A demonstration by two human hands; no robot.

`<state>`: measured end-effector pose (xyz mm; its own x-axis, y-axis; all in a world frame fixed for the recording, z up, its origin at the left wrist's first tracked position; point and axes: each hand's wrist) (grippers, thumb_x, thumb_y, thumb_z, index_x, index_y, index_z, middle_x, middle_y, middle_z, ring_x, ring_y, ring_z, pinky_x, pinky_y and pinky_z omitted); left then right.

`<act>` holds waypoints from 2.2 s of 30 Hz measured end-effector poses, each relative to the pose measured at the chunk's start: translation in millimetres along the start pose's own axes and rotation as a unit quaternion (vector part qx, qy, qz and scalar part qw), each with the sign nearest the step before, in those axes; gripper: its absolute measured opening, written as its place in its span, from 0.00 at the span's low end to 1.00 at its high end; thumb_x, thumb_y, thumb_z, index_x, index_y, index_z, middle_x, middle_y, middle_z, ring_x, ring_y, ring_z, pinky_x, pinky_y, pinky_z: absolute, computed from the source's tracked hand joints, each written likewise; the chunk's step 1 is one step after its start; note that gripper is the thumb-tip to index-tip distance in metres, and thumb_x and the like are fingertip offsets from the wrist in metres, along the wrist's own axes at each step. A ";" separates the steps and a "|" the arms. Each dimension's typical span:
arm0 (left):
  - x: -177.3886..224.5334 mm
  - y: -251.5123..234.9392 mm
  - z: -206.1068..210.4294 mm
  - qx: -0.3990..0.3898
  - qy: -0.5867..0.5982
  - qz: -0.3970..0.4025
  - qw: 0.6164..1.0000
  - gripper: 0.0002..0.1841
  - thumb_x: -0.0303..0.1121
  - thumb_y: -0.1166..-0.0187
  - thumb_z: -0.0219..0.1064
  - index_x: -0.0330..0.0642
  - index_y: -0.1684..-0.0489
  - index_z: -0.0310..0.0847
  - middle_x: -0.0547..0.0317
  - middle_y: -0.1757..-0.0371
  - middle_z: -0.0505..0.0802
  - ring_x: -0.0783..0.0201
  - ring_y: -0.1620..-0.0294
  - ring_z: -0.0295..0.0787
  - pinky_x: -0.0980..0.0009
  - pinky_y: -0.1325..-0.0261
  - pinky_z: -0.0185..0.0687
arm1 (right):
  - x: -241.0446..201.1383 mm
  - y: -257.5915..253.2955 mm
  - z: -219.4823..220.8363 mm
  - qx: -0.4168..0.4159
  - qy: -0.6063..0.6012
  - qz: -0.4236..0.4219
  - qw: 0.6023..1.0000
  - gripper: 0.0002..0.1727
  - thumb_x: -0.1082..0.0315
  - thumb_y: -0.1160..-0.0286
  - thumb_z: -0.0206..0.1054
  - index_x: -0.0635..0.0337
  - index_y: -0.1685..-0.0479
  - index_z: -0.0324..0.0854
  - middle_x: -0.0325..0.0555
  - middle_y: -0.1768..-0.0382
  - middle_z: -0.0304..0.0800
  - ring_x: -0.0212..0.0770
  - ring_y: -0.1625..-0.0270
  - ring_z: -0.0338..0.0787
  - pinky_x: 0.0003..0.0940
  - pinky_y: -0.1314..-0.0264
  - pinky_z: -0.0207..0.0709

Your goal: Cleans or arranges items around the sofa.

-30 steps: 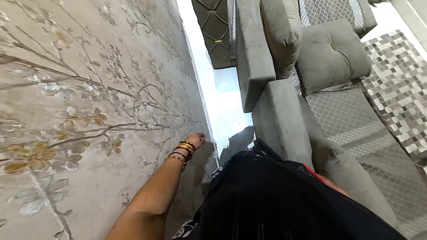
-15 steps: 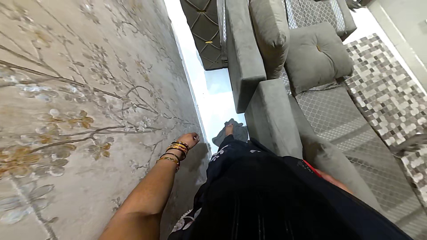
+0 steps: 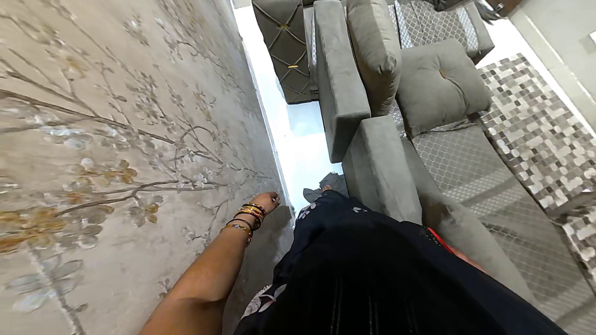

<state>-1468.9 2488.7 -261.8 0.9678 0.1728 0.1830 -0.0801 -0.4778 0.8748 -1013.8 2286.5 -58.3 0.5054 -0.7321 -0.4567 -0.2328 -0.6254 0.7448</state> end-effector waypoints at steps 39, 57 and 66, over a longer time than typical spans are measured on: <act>6.4 12.4 0.9 -0.015 -0.037 -0.016 0.999 0.21 0.39 0.06 0.55 0.35 0.25 0.78 0.35 0.28 0.87 0.40 0.21 0.80 0.42 0.17 0.67 | 94.9 -55.3 10.2 0.018 -0.016 -0.274 0.961 0.25 0.62 0.21 0.63 0.63 0.27 0.81 0.49 0.35 0.91 0.31 0.34 0.90 0.29 0.26 0.79; 8.9 -1.0 26.0 -0.048 -0.056 0.021 0.997 0.22 0.38 0.06 0.55 0.32 0.25 0.77 0.32 0.27 0.85 0.38 0.20 0.78 0.40 0.16 0.65 | 64.3 -61.9 22.0 0.031 0.057 -0.287 0.956 0.21 0.65 0.15 0.58 0.66 0.32 0.85 0.55 0.35 0.90 0.41 0.30 0.88 0.36 0.21 0.75; 19.8 11.6 9.7 -0.039 -0.055 0.027 0.997 0.21 0.37 0.05 0.54 0.31 0.27 0.79 0.31 0.29 0.86 0.36 0.23 0.80 0.40 0.19 0.68 | 73.0 -50.8 29.6 0.024 0.020 -0.276 0.961 0.24 0.60 0.18 0.61 0.62 0.27 0.82 0.51 0.33 0.90 0.36 0.32 0.89 0.33 0.24 0.78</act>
<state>-1448.4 2478.3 -252.3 0.9813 0.0514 0.1852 -0.1479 -0.4142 0.8981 -989.7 2256.8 -143.9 0.5942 -0.2744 -0.7561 0.0427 -0.9279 0.3703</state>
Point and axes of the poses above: each hand's wrist, its own y-axis away from the middle knuckle, its own z-axis out of the palm, x = y × z
